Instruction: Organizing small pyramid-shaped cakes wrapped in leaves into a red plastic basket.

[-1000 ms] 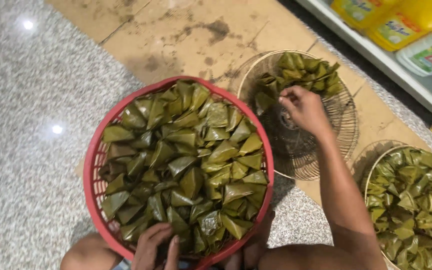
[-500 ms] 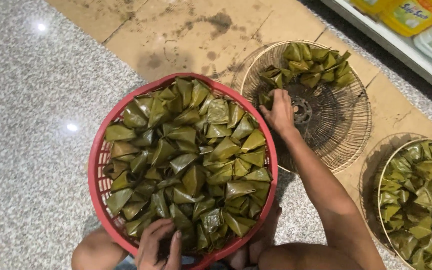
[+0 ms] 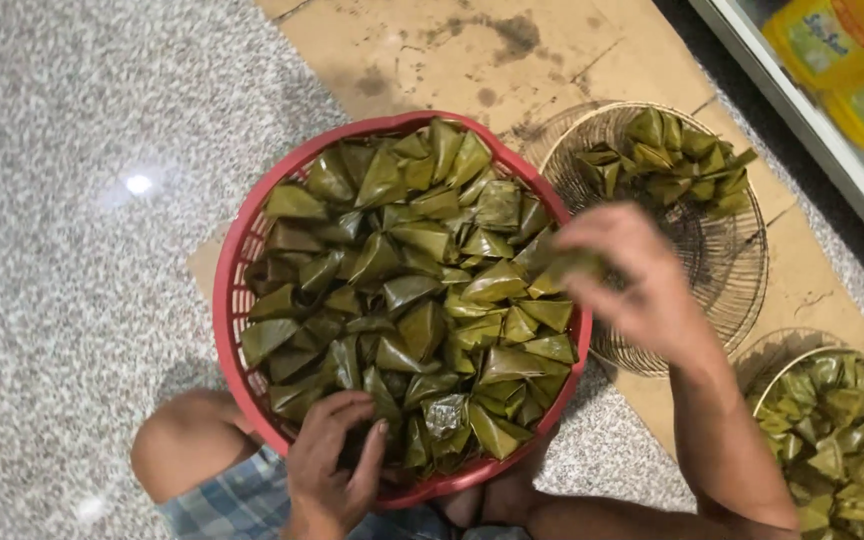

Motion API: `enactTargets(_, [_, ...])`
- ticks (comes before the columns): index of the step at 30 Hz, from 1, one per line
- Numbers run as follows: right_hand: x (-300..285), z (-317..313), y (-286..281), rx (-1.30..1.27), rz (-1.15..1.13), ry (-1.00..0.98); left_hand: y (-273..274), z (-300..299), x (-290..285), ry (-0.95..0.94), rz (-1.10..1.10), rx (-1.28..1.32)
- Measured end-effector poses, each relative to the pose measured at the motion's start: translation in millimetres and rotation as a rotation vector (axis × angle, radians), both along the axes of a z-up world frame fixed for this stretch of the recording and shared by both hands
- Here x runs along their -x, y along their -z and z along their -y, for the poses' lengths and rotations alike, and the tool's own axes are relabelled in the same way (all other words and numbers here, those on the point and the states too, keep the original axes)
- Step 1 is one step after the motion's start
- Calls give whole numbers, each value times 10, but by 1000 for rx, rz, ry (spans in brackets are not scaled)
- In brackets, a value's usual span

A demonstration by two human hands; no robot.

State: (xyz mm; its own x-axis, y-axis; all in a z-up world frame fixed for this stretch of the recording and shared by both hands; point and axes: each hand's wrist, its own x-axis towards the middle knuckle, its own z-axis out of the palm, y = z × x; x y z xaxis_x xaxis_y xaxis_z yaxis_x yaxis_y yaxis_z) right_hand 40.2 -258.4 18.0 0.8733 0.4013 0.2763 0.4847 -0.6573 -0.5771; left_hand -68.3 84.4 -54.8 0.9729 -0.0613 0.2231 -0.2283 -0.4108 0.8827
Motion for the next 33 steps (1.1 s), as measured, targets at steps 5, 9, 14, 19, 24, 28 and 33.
enactTargets(5, [44, -482, 39, 163, -206, -352, 51, -35, 20, 11, -13, 38])
enactTargets(9, [23, -674, 158, 326, -310, -474, 65, -52, 28, 27, -37, 8])
enactTargets(14, [-13, -766, 215, 372, -338, -525, 57, -47, 23, 27, -30, 0])
enactTargets(19, [42, -759, 218, 362, -380, -541, 53, -39, 15, 31, -54, -5])
enactTargets(24, [86, -729, 134, 342, -394, -546, 130, -35, 26, 30, -33, 3])
enactTargets(28, [105, -768, 215, 389, -383, -513, 71, -33, 16, 30, -32, -9])
enactTargets(33, [135, -764, 286, 455, -446, -466, 34, -27, 6, 32, -46, -9])
